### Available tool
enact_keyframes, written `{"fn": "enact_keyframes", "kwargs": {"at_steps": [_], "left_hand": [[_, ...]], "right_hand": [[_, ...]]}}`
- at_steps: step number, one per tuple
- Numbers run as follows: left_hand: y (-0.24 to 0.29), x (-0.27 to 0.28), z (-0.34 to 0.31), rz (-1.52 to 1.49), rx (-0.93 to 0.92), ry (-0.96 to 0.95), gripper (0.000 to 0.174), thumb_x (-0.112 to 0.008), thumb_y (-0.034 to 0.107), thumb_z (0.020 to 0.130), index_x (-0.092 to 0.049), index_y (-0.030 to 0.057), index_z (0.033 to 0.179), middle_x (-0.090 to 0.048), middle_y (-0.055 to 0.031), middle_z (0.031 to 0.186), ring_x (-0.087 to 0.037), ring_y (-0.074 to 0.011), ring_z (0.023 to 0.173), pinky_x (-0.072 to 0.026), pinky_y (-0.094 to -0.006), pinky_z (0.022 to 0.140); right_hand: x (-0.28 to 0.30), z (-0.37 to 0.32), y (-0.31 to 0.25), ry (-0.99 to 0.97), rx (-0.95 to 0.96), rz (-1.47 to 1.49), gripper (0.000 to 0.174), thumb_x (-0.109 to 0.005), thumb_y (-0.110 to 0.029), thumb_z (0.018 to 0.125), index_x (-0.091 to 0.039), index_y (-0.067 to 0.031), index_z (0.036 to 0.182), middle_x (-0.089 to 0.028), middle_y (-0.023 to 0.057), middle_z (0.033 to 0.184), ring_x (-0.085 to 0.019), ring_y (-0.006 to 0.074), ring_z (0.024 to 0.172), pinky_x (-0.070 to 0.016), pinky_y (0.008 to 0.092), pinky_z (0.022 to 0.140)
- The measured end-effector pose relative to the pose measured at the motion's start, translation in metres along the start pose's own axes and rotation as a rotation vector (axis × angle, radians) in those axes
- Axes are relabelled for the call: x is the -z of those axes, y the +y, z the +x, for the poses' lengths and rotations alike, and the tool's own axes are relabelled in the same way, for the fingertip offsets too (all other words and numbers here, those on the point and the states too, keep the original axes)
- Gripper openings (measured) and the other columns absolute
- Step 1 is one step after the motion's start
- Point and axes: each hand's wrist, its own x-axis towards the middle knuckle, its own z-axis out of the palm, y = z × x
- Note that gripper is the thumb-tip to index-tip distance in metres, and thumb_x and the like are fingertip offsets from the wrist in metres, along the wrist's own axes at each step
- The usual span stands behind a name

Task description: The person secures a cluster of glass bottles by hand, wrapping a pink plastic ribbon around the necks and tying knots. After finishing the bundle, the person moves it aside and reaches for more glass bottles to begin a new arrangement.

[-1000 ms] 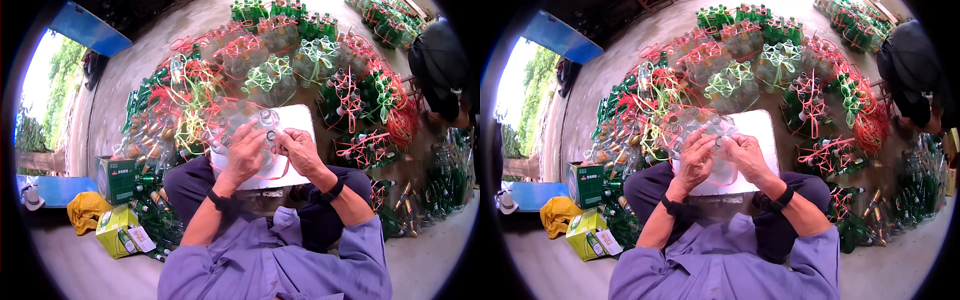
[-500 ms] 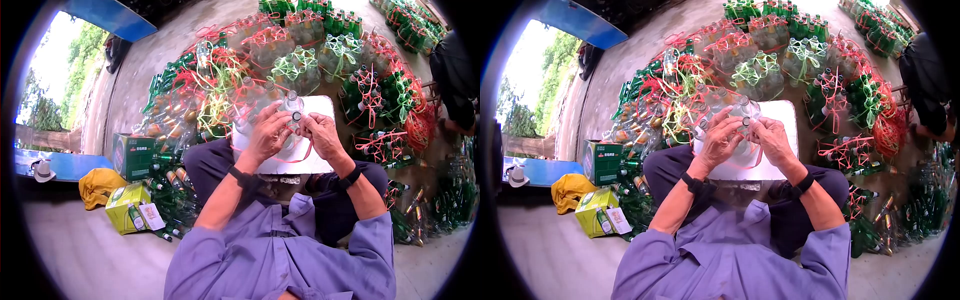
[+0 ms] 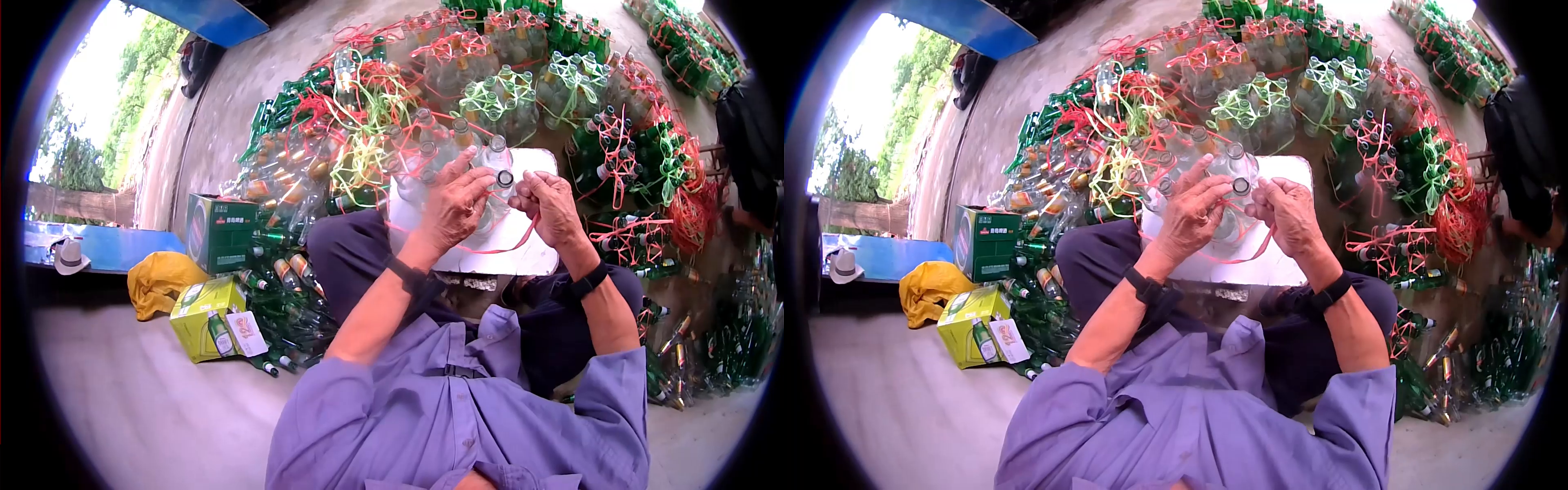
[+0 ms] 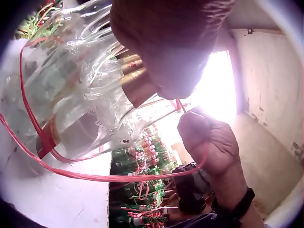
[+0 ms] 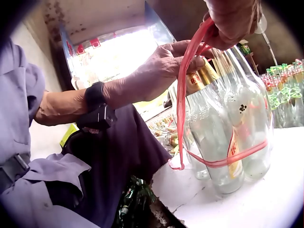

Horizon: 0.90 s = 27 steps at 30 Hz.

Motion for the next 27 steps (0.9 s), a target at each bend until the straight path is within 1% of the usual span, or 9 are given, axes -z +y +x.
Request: {"fn": "enact_keyframes", "kwargs": {"at_steps": [2, 8, 17, 20, 22, 23, 24, 26, 27], "left_hand": [[-0.001, 0.0, -0.001, -0.015, -0.006, -0.013, 0.032, -0.073, 0.004, 0.081, -0.07, 0.0097, 0.112, -0.068, -0.0037, 0.125, -0.044, -0.0311, 0.143, -0.0352, -0.0449, 0.113], [-0.001, 0.003, -0.002, -0.117, 0.002, 0.037, 0.023, -0.079, 0.015, 0.083, -0.073, 0.0087, 0.104, -0.072, -0.0036, 0.117, -0.045, -0.0308, 0.142, -0.036, -0.0454, 0.112], [-0.004, -0.007, -0.003, -0.045, -0.051, 0.125, 0.013, -0.074, 0.021, 0.09, -0.074, 0.0095, 0.095, -0.071, -0.0042, 0.106, -0.05, -0.0332, 0.136, -0.0369, -0.0491, 0.106], [-0.003, -0.006, -0.003, -0.035, -0.047, 0.147, 0.011, -0.072, 0.019, 0.092, -0.073, 0.0084, 0.091, -0.071, -0.0055, 0.105, -0.051, -0.0336, 0.135, -0.0373, -0.0498, 0.104], [-0.003, -0.007, -0.003, -0.06, -0.04, 0.163, 0.01, -0.069, 0.016, 0.093, -0.071, 0.0072, 0.088, -0.072, -0.0061, 0.101, -0.053, -0.0336, 0.133, -0.0374, -0.0498, 0.104], [-0.002, -0.008, -0.003, -0.066, -0.039, 0.169, 0.01, -0.069, 0.016, 0.093, -0.071, 0.0072, 0.088, -0.072, -0.0061, 0.101, -0.053, -0.0336, 0.133, -0.0374, -0.0498, 0.104], [-0.003, -0.01, -0.003, -0.076, -0.032, 0.193, 0.01, -0.069, 0.015, 0.093, -0.071, 0.0067, 0.088, -0.072, -0.0064, 0.1, -0.053, -0.0333, 0.133, -0.0375, -0.0499, 0.104], [-0.002, -0.012, -0.003, -0.087, -0.023, 0.214, 0.01, -0.068, 0.014, 0.093, -0.07, 0.0062, 0.087, -0.072, -0.0067, 0.099, -0.054, -0.033, 0.133, -0.0376, -0.0499, 0.104], [-0.002, -0.013, -0.003, -0.075, -0.016, 0.226, 0.01, -0.069, 0.014, 0.093, -0.07, 0.0059, 0.087, -0.072, -0.0069, 0.097, -0.054, -0.0329, 0.132, -0.0378, -0.0497, 0.104]], "right_hand": [[0.0, -0.001, -0.004, -0.026, -0.001, -0.016, 0.025, -0.062, -0.016, 0.102, -0.054, -0.0056, 0.081, -0.05, -0.0001, 0.074, -0.045, 0.0088, 0.06, -0.0541, 0.0337, 0.071], [-0.01, -0.005, -0.014, -0.031, 0.029, -0.084, 0.028, -0.061, -0.016, 0.103, -0.052, -0.0062, 0.078, -0.047, -0.0007, 0.072, -0.046, 0.01, 0.061, -0.0533, 0.0342, 0.074], [-0.023, -0.009, -0.021, 0.044, 0.143, -0.15, 0.027, -0.062, -0.014, 0.102, -0.062, -0.0002, 0.08, -0.057, 0.0021, 0.074, -0.06, 0.0115, 0.065, -0.0621, 0.0338, 0.079], [-0.025, -0.011, -0.029, 0.124, 0.216, -0.373, 0.027, -0.061, -0.014, 0.102, -0.066, 0.0045, 0.082, -0.063, 0.0054, 0.075, -0.065, 0.0118, 0.065, -0.0632, 0.0326, 0.073], [-0.038, -0.021, -0.045, 0.256, 0.244, -0.844, 0.027, -0.062, -0.015, 0.1, -0.069, 0.008, 0.088, -0.068, 0.0086, 0.076, -0.067, 0.0124, 0.064, -0.0623, 0.0305, 0.065], [-0.039, -0.027, -0.05, 0.27, 0.214, -0.982, 0.028, -0.064, -0.017, 0.098, -0.069, 0.0083, 0.088, -0.071, 0.0082, 0.077, -0.063, 0.0104, 0.06, -0.0555, 0.0283, 0.056], [-0.025, -0.024, -0.049, 0.252, 0.227, -1.293, 0.027, -0.067, -0.018, 0.096, -0.069, 0.0064, 0.085, -0.068, 0.0106, 0.069, -0.06, 0.0143, 0.055, -0.0467, 0.0341, 0.051], [-0.019, -0.026, -0.04, 0.175, 0.54, -1.492, 0.029, -0.071, -0.018, 0.093, -0.063, 0.0037, 0.076, -0.061, 0.0149, 0.063, -0.056, 0.0258, 0.051, -0.0421, 0.0411, 0.052], [-0.024, -0.028, -0.04, 0.176, 0.538, -1.497, 0.029, -0.071, -0.018, 0.093, -0.063, 0.0037, 0.076, -0.061, 0.0149, 0.063, -0.056, 0.0258, 0.051, -0.0421, 0.0411, 0.052]]}}
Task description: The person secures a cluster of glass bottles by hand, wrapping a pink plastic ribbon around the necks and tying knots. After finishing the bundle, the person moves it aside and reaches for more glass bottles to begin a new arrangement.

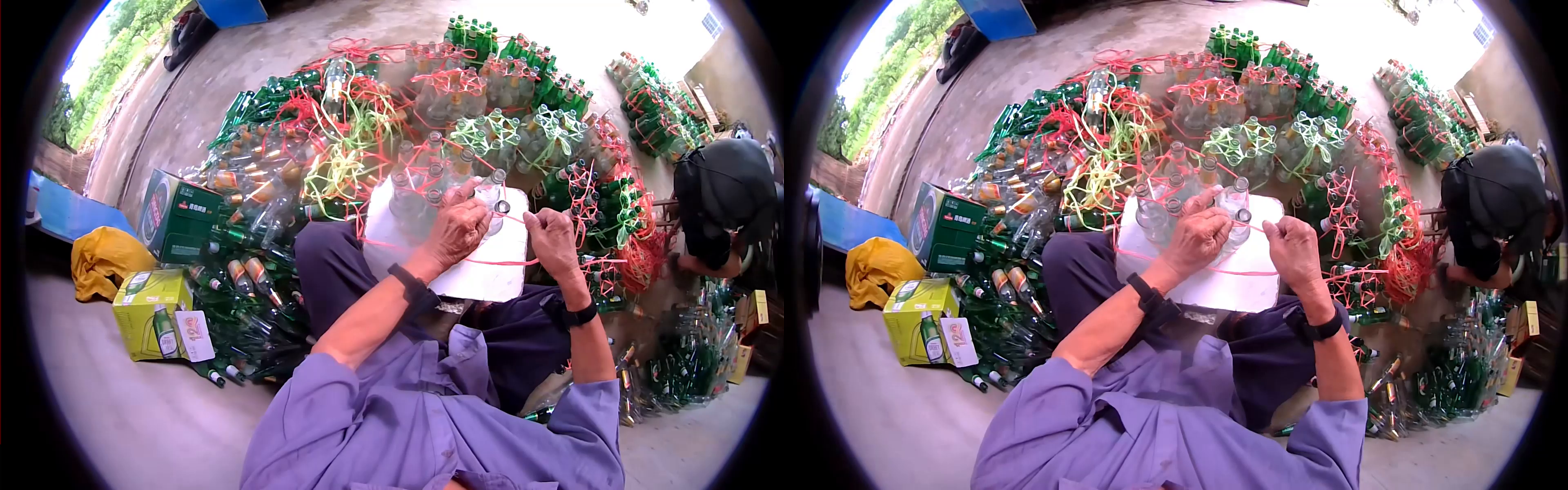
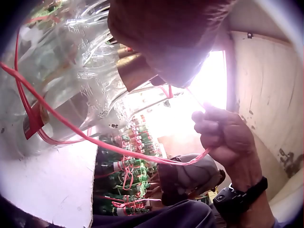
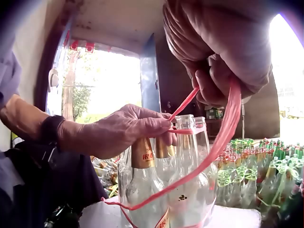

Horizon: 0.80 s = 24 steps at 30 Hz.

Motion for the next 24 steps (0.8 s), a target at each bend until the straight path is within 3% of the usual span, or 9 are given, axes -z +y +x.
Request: {"fn": "enact_keyframes", "kwargs": {"at_steps": [2, 5, 11, 14, 19, 24], "left_hand": [[0.0, -0.001, 0.0, 0.009, 0.005, 0.014, 0.01, -0.069, 0.014, 0.092, -0.07, 0.0056, 0.086, -0.072, -0.0071, 0.096, -0.055, -0.0328, 0.132, -0.038, -0.0495, 0.104], [0.001, -0.003, 0.0, 0.012, 0.018, 0.025, 0.011, -0.069, 0.014, 0.091, -0.069, 0.0051, 0.085, -0.072, -0.0077, 0.096, -0.055, -0.0327, 0.131, -0.0382, -0.0489, 0.104], [0.003, -0.006, -0.001, -0.009, 0.084, 0.046, 0.012, -0.068, 0.014, 0.091, -0.069, 0.0045, 0.085, -0.071, -0.0092, 0.095, -0.057, -0.0324, 0.129, -0.0376, -0.0481, 0.104], [0.005, -0.003, 0.001, -0.002, 0.081, 0.032, 0.011, -0.068, 0.014, 0.091, -0.07, 0.0042, 0.086, -0.071, -0.0095, 0.094, -0.057, -0.0325, 0.127, -0.0377, -0.0476, 0.104], [0.007, -0.005, 0.003, -0.003, 0.077, 0.054, 0.017, -0.066, 0.015, 0.091, -0.071, 0.0003, 0.084, -0.072, -0.0126, 0.092, -0.056, -0.0315, 0.128, -0.0389, -0.0496, 0.103], [0.003, -0.009, 0.001, 0.046, 0.048, 0.036, 0.012, -0.071, 0.016, 0.088, -0.071, 0.0038, 0.084, -0.071, -0.0084, 0.093, -0.059, -0.0336, 0.124, -0.0391, -0.048, 0.102]], "right_hand": [[0.002, 0.0, -0.013, -0.003, 0.043, -0.035, 0.034, -0.075, -0.018, 0.089, -0.054, 0.0015, 0.071, -0.054, 0.0185, 0.064, -0.055, 0.0367, 0.057, -0.0424, 0.0446, 0.055], [0.007, 0.01, -0.017, 0.02, 0.204, -0.07, 0.038, -0.077, -0.019, 0.089, -0.049, -0.0006, 0.071, -0.054, 0.0184, 0.067, -0.056, 0.0395, 0.062, -0.0428, 0.0461, 0.056], [0.007, 0.042, -0.004, -0.034, 0.406, -0.239, 0.026, -0.071, -0.014, 0.092, -0.051, -0.001, 0.08, -0.051, 0.0166, 0.077, -0.057, 0.0403, 0.069, -0.0429, 0.047, 0.058], [-0.009, 0.058, 0.006, 0.092, 0.5, -0.3, 0.028, -0.074, -0.012, 0.088, -0.049, -0.0037, 0.077, -0.052, 0.0149, 0.077, -0.06, 0.0372, 0.066, -0.0443, 0.046, 0.054], [-0.045, 0.063, 0.039, 0.096, 0.442, -0.217, 0.031, -0.076, -0.013, 0.087, -0.048, -0.0024, 0.076, -0.054, 0.0173, 0.076, -0.059, 0.0399, 0.068, -0.0453, 0.0464, 0.056], [-0.07, 0.053, 0.065, 0.03, 0.165, -0.024, 0.03, -0.074, -0.011, 0.087, -0.049, 0.0018, 0.076, -0.058, 0.0209, 0.076, -0.06, 0.0433, 0.072, -0.0457, 0.0476, 0.06]]}}
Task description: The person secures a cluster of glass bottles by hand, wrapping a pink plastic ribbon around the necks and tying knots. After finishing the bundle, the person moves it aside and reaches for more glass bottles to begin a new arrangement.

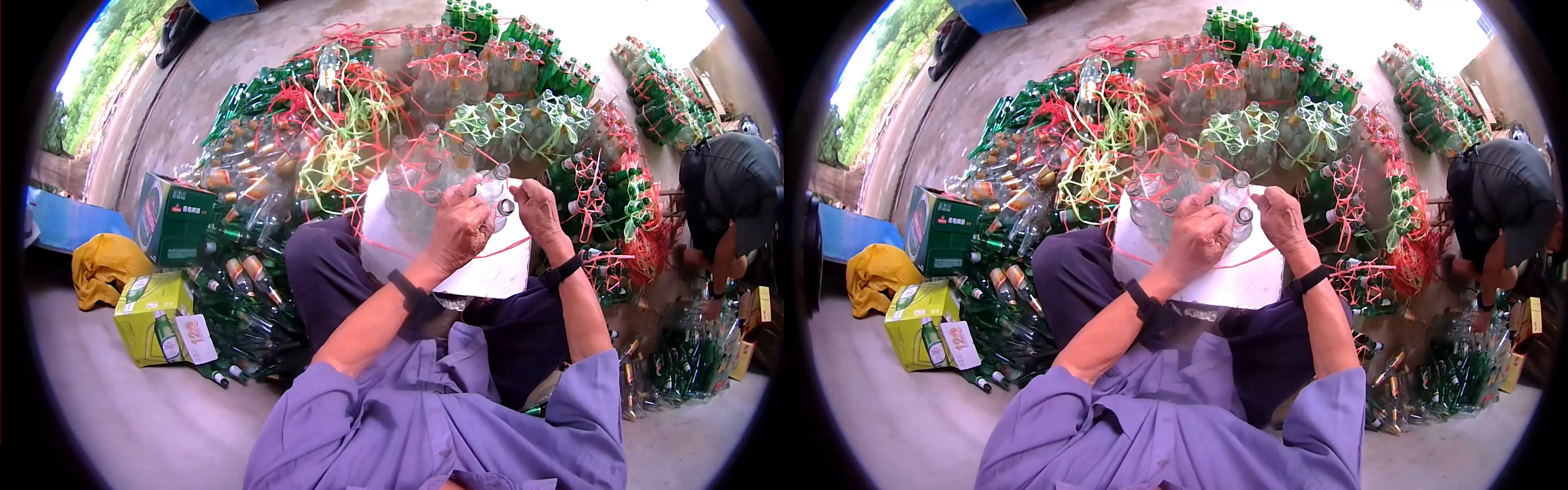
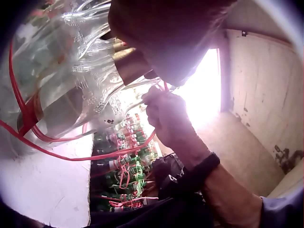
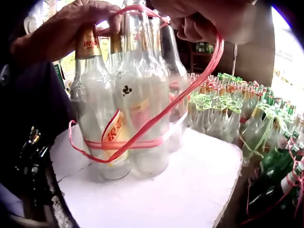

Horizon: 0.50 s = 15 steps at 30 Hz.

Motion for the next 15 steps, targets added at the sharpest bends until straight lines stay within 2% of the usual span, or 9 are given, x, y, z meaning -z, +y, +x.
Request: {"fn": "enact_keyframes", "kwargs": {"at_steps": [3, 5, 6, 7, 9, 10, 13, 14, 15], "left_hand": [[0.002, 0.009, 0.006, 0.06, -0.04, -0.075, 0.013, -0.07, 0.017, 0.088, -0.072, 0.0039, 0.091, -0.071, -0.0081, 0.096, -0.058, -0.0333, 0.124, -0.0391, -0.0478, 0.102], [0.005, 0.017, 0.01, 0.113, -0.061, -0.143, 0.015, -0.07, 0.018, 0.089, -0.072, 0.0041, 0.094, -0.071, -0.0079, 0.098, -0.058, -0.033, 0.124, -0.0391, -0.0475, 0.103], [0.008, 0.023, 0.015, 0.15, -0.08, -0.178, 0.016, -0.069, 0.018, 0.09, -0.072, 0.0043, 0.097, -0.071, -0.0082, 0.1, -0.058, -0.032, 0.123, -0.039, -0.0472, 0.103], [0.011, 0.026, 0.02, 0.186, -0.1, -0.213, 0.018, -0.068, 0.019, 0.09, -0.072, 0.0045, 0.1, -0.071, -0.0084, 0.102, -0.059, -0.0309, 0.122, -0.0389, -0.0468, 0.103], [0.011, 0.027, 0.032, 0.119, -0.077, -0.211, 0.019, -0.068, 0.02, 0.091, -0.073, 0.0042, 0.099, -0.072, -0.0093, 0.102, -0.06, -0.0309, 0.117, -0.0411, -0.0464, 0.1], [0.008, 0.025, 0.037, 0.054, -0.047, -0.197, 0.019, -0.067, 0.021, 0.091, -0.073, 0.004, 0.099, -0.072, -0.0101, 0.101, -0.062, -0.0308, 0.113, -0.0434, -0.0461, 0.097], [-0.009, 0.012, 0.043, -0.007, 0.073, -0.345, 0.021, -0.065, 0.021, 0.091, -0.074, 0.0031, 0.099, -0.073, -0.0114, 0.097, -0.065, -0.0308, 0.104, -0.0474, -0.0458, 0.088], [-0.017, 0.007, 0.044, 0.008, 0.017, -0.371, 0.021, -0.064, 0.021, 0.091, -0.075, 0.0047, 0.099, -0.073, -0.0116, 0.092, -0.066, -0.0321, 0.099, -0.0492, -0.0461, 0.083], [-0.016, 0.008, 0.048, 0.011, 0.013, -0.384, 0.021, -0.064, 0.021, 0.091, -0.075, 0.0047, 0.099, -0.073, -0.0116, 0.092, -0.066, -0.0321, 0.099, -0.0492, -0.0461, 0.083]], "right_hand": [[-0.011, 0.002, 0.008, -0.022, -0.084, 0.111, 0.031, -0.073, -0.011, 0.087, -0.052, 0.0037, 0.07, -0.058, 0.0216, 0.07, -0.059, 0.0407, 0.067, -0.0453, 0.0476, 0.06], [-0.02, 0.003, 0.024, -0.165, -0.13, 0.209, 0.034, -0.072, -0.016, 0.088, -0.055, 0.004, 0.066, -0.055, 0.0198, 0.062, -0.054, 0.0374, 0.058, -0.0443, 0.0447, 0.058], [-0.021, 0.003, 0.023, -0.163, -0.095, 0.208, 0.037, -0.072, -0.022, 0.088, -0.059, 0.0046, 0.066, -0.053, 0.0187, 0.057, -0.05, 0.0297, 0.051, -0.0427, 0.0419, 0.056], [-0.021, 0.003, 0.023, -0.159, -0.103, 0.215, 0.037, -0.072, -0.022, 0.088, -0.059, 0.0046, 0.066, -0.053, 0.0187, 0.057, -0.05, 0.0297, 0.051, -0.0427, 0.0419, 0.056], [-0.018, 0.006, 0.023, -0.306, -0.235, 0.283, 0.039, -0.073, -0.028, 0.088, -0.062, 0.0052, 0.069, -0.053, 0.018, 0.056, -0.049, 0.0209, 0.05, -0.0417, 0.0406, 0.055], [-0.017, 0.008, 0.021, -0.31, -0.172, 0.315, 0.041, -0.075, -0.029, 0.086, -0.063, 0.0064, 0.068, -0.051, 0.0179, 0.055, -0.046, 0.0143, 0.051, -0.0414, 0.039, 0.055], [-0.015, 0.013, 0.011, -0.323, -0.295, 0.324, 0.037, -0.074, -0.024, 0.083, -0.063, 0.007, 0.066, -0.052, 0.02, 0.055, -0.048, 0.0147, 0.051, -0.0428, 0.0377, 0.055], [-0.015, 0.014, 0.006, -0.31, -0.328, 0.285, 0.028, -0.069, -0.017, 0.08, -0.064, 0.0072, 0.067, -0.054, 0.0255, 0.059, -0.055, 0.0235, 0.051, -0.0461, 0.0414, 0.057], [-0.019, 0.014, 0.007, -0.305, -0.335, 0.295, 0.028, -0.069, -0.017, 0.08, -0.064, 0.0072, 0.067, -0.054, 0.0255, 0.059, -0.055, 0.0235, 0.051, -0.0461, 0.0414, 0.057]]}}
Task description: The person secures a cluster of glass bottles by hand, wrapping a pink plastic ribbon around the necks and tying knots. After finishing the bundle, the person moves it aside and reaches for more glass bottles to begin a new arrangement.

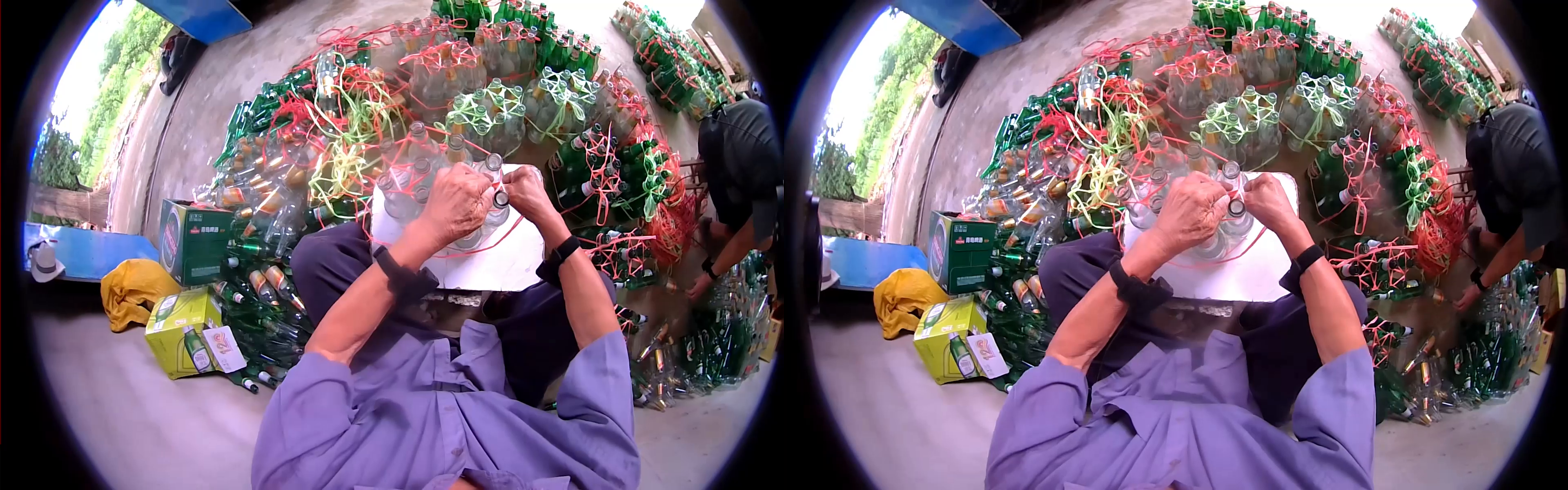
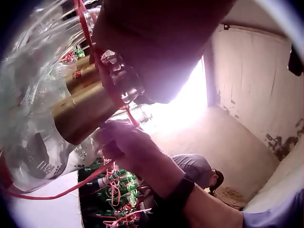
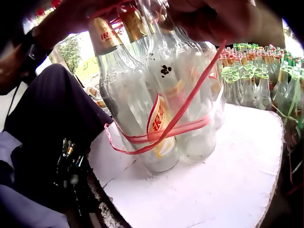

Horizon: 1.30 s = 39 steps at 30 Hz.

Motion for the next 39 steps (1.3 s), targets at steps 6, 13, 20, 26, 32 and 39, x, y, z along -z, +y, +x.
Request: {"fn": "enact_keyframes", "kwargs": {"at_steps": [6, 13, 20, 26, 32, 39], "left_hand": [[0.001, 0.007, 0.01, 0.024, 0.097, -0.188, 0.021, -0.066, 0.022, 0.089, -0.076, 0.0111, 0.104, -0.072, -0.011, 0.092, -0.065, -0.0314, 0.098, -0.0489, -0.0457, 0.085], [0.008, 0.012, 0.012, -0.156, 0.219, -0.109, 0.019, -0.073, 0.017, 0.083, -0.075, 0.012, 0.101, -0.07, -0.0067, 0.093, -0.059, -0.0283, 0.099, -0.0465, -0.0424, 0.09], [0.033, 0.029, 0.009, 0.055, 0.123, -0.015, 0.019, -0.074, 0.012, 0.077, -0.071, 0.0114, 0.095, -0.071, -0.0011, 0.089, -0.057, -0.0246, 0.098, -0.0373, -0.0425, 0.098], [0.046, 0.041, -0.005, 0.082, 0.197, 0.051, 0.017, -0.072, 0.008, 0.075, -0.068, 0.0098, 0.092, -0.069, -0.0015, 0.086, -0.058, -0.0248, 0.097, -0.0376, -0.0438, 0.095], [0.029, 0.049, -0.025, 0.009, 0.328, 0.099, 0.014, -0.07, 0.002, 0.078, -0.065, 0.0075, 0.089, -0.067, -0.0048, 0.085, -0.061, -0.025, 0.087, -0.0483, -0.0389, 0.079], [0.009, 0.038, -0.016, 0.117, 0.322, 0.217, 0.009, -0.068, 0.004, 0.08, -0.065, 0.0075, 0.089, -0.069, -0.0107, 0.081, -0.067, -0.0312, 0.076, -0.0513, -0.0421, 0.069]], "right_hand": [[-0.003, 0.008, 0.005, -0.006, -0.048, -0.07, 0.021, -0.065, -0.014, 0.076, -0.067, 0.006, 0.069, -0.059, 0.03, 0.069, -0.063, 0.0416, 0.064, -0.0515, 0.0461, 0.068], [-0.002, 0.008, 0.02, -0.048, 0.009, 0.085, 0.063, -0.08, -0.047, 0.081, -0.055, 0.0082, 0.063, -0.037, 0.0131, 0.052, -0.038, 0.0167, 0.05, -0.0382, 0.042, 0.05], [0.019, -0.006, 0.013, -0.174, -0.13, 0.156, 0.066, -0.078, -0.053, 0.083, -0.053, 0.0014, 0.055, -0.044, 0.0017, 0.05, -0.04, 0.0112, 0.051, -0.0333, 0.0354, 0.046], [0.028, -0.013, 0.007, -0.213, -0.139, 0.431, 0.05, -0.078, -0.045, 0.087, -0.063, -0.0024, 0.065, -0.056, 0.0011, 0.061, -0.049, 0.0096, 0.055, -0.038, 0.0296, 0.05], [0.037, -0.019, -0.019, -0.281, -0.144, 0.696, 0.031, -0.078, -0.031, 0.09, -0.064, -0.0035, 0.086, -0.053, -0.0035, 0.068, -0.049, 0.0055, 0.055, -0.0418, 0.0222, 0.051], [0.035, -0.018, -0.019, -0.298, -0.198, 0.671, 0.025, -0.075, -0.026, 0.093, -0.066, -0.005, 0.083, -0.05, -0.0066, 0.066, -0.037, 0.0027, 0.052, -0.0267, 0.0221, 0.044]]}}
